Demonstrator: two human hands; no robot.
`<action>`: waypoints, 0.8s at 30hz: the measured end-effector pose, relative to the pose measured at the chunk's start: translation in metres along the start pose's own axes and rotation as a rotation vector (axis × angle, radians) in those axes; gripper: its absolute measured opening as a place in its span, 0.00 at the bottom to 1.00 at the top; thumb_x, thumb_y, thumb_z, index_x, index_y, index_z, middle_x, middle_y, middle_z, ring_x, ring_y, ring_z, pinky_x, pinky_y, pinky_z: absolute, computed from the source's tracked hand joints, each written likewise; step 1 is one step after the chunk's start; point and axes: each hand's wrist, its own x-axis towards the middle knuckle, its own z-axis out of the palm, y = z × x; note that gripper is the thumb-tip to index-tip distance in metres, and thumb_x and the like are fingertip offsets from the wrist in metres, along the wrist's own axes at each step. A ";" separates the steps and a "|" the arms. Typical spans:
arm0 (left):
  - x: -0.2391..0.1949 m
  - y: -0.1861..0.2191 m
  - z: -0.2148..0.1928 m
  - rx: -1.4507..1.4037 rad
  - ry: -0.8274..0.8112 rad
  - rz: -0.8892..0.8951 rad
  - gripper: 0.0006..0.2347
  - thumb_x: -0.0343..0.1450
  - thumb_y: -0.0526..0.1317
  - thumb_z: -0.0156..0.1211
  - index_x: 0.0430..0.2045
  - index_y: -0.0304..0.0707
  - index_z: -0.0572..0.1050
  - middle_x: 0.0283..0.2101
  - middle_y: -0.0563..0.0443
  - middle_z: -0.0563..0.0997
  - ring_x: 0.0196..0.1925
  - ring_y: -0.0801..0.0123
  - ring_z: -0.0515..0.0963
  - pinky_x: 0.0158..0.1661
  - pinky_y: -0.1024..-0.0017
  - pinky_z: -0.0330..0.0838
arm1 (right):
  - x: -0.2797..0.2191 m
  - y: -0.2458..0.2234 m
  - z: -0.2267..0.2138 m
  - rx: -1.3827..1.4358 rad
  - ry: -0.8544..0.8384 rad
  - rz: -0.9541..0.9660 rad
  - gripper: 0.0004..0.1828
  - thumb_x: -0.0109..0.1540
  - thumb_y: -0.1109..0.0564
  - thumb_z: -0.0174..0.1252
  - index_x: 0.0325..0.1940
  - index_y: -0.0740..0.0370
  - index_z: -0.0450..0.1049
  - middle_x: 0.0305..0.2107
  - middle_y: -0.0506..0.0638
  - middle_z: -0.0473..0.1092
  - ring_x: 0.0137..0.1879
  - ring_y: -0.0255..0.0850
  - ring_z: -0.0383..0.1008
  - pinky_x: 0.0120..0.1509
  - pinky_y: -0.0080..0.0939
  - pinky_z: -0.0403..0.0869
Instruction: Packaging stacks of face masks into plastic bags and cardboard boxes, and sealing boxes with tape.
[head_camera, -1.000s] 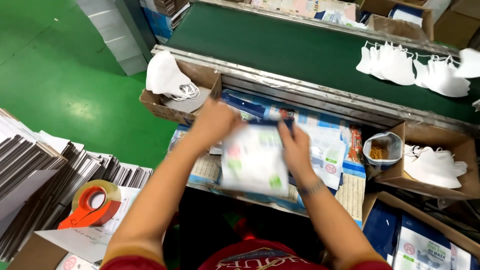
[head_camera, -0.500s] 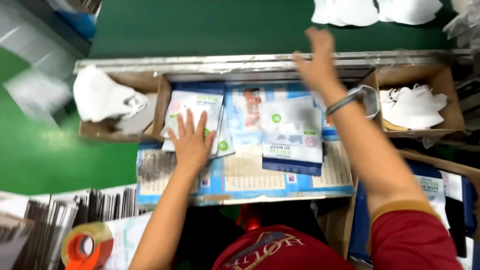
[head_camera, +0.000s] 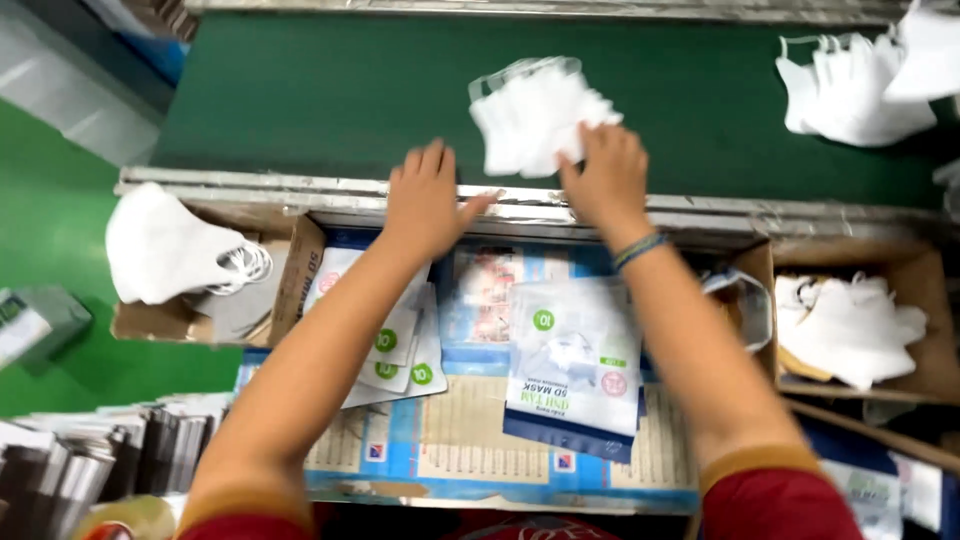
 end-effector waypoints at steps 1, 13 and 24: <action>0.031 -0.001 0.011 0.071 0.022 -0.097 0.32 0.70 0.62 0.58 0.49 0.23 0.73 0.59 0.33 0.72 0.60 0.45 0.69 0.55 0.53 0.63 | -0.009 -0.025 -0.013 0.062 0.009 -0.036 0.25 0.64 0.42 0.61 0.60 0.59 0.75 0.54 0.57 0.69 0.60 0.57 0.65 0.62 0.58 0.63; 0.033 0.072 0.017 -0.830 0.287 -0.078 0.33 0.65 0.42 0.74 0.60 0.34 0.59 0.52 0.32 0.81 0.56 0.45 0.82 0.53 0.59 0.76 | -0.004 0.010 -0.006 1.179 0.191 0.246 0.28 0.74 0.38 0.43 0.60 0.64 0.73 0.53 0.56 0.72 0.61 0.48 0.72 0.67 0.47 0.71; -0.291 0.061 -0.036 -0.639 0.083 -0.193 0.26 0.62 0.39 0.74 0.55 0.37 0.71 0.51 0.38 0.81 0.55 0.45 0.80 0.55 0.59 0.73 | -0.251 -0.145 -0.121 1.263 -0.651 0.018 0.44 0.51 0.63 0.68 0.71 0.63 0.62 0.56 0.53 0.72 0.62 0.38 0.73 0.58 0.37 0.73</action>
